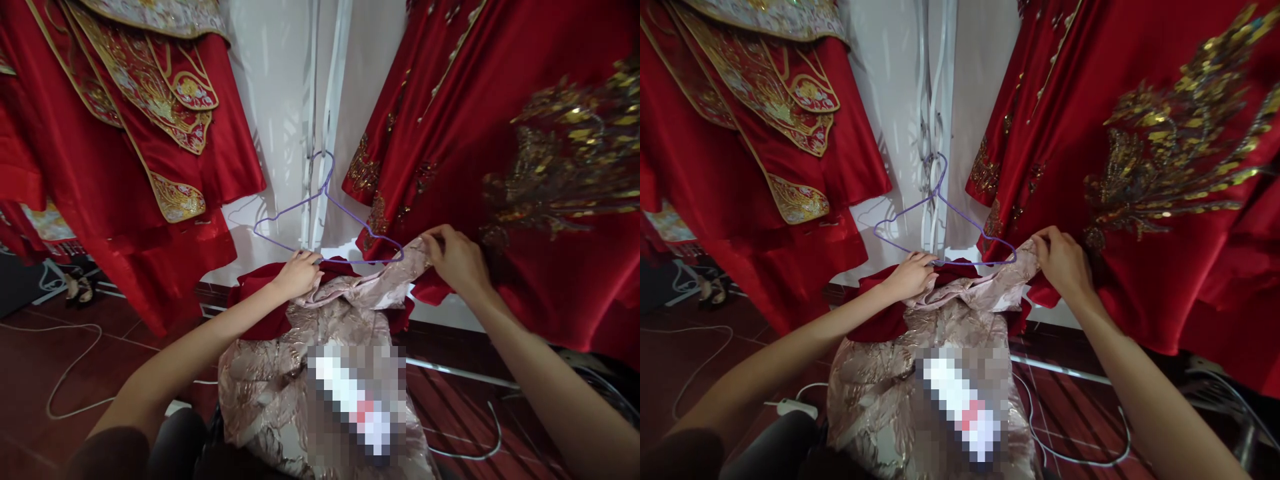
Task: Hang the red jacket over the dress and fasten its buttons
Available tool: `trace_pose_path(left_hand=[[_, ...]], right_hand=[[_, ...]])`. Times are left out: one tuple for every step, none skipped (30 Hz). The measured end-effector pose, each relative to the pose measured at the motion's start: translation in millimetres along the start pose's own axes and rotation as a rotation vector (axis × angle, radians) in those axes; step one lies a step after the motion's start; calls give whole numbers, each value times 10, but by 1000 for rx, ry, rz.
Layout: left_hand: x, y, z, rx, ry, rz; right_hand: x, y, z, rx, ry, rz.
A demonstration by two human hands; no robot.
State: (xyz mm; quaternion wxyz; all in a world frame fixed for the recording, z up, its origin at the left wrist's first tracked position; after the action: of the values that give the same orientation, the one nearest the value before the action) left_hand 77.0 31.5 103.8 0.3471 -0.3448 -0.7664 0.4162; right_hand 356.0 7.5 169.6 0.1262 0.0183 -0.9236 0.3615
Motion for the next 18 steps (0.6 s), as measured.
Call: trace_pose_path(left_hand=[[9, -2, 4, 1, 0, -8], [17, -3, 5, 3, 0, -14], [23, -2, 3, 7, 0, -19], [27, 0, 0, 11, -1, -21], [30, 1, -4, 14, -2, -20], [32, 2, -9, 15, -5, -14], [32, 1, -14, 15, -7, -4], [30, -2, -19, 13, -9, 11], [28, -7, -26, 11, -10, 31], [23, -15, -36, 7, -10, 53], [16, -28, -50, 0, -9, 79], [8, -44, -68, -8, -6, 108], [1, -64, -91, -19, -9, 140], [-4, -84, -118, -31, -17, 173], [-8, -103, -147, -40, -30, 205], [-11, -117, -178, -44, -48, 233], [-16, -127, -209, -46, -69, 256], [-25, -134, -240, -47, -87, 273]], right_hand=[[-37, 1, 12, 5, -3, 15], [-70, -2, 23, 7, -6, 20], [-97, -7, 31, 9, -8, 17], [-117, -15, 35, 7, -7, 9], [-129, -23, 35, 1, -4, 1], [-130, -30, 29, -4, 0, -9], [-118, -32, 17, -9, 2, -16], [-90, -32, -1, -14, 3, -21], [-45, -31, -27, -20, 3, -28], [18, -27, -60, -25, -3, -42], [100, -24, -97, -31, -16, -67], [199, -19, -138, -33, -40, -105], [310, -12, -178, -30, -71, -155], [427, -1, -216, -19, -112, -214], [544, 20, -247, 6, -159, -272], [648, 45, -271, 33, -201, -323], [727, 75, -289, 53, -224, -368], [775, 109, -302, 64, -225, -407]])
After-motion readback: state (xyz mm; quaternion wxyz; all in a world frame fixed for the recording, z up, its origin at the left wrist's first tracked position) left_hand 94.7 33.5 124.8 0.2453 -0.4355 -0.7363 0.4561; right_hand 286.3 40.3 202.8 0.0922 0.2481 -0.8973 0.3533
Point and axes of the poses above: each hand's wrist, its own z-axis away from the middle knuckle, its own y-axis out of the palm, x = y × z, the point moved 6 cm from there along -z, towards the middle knuckle, and after that the axes turned 10 degrees about y, right-handed, at the moved point
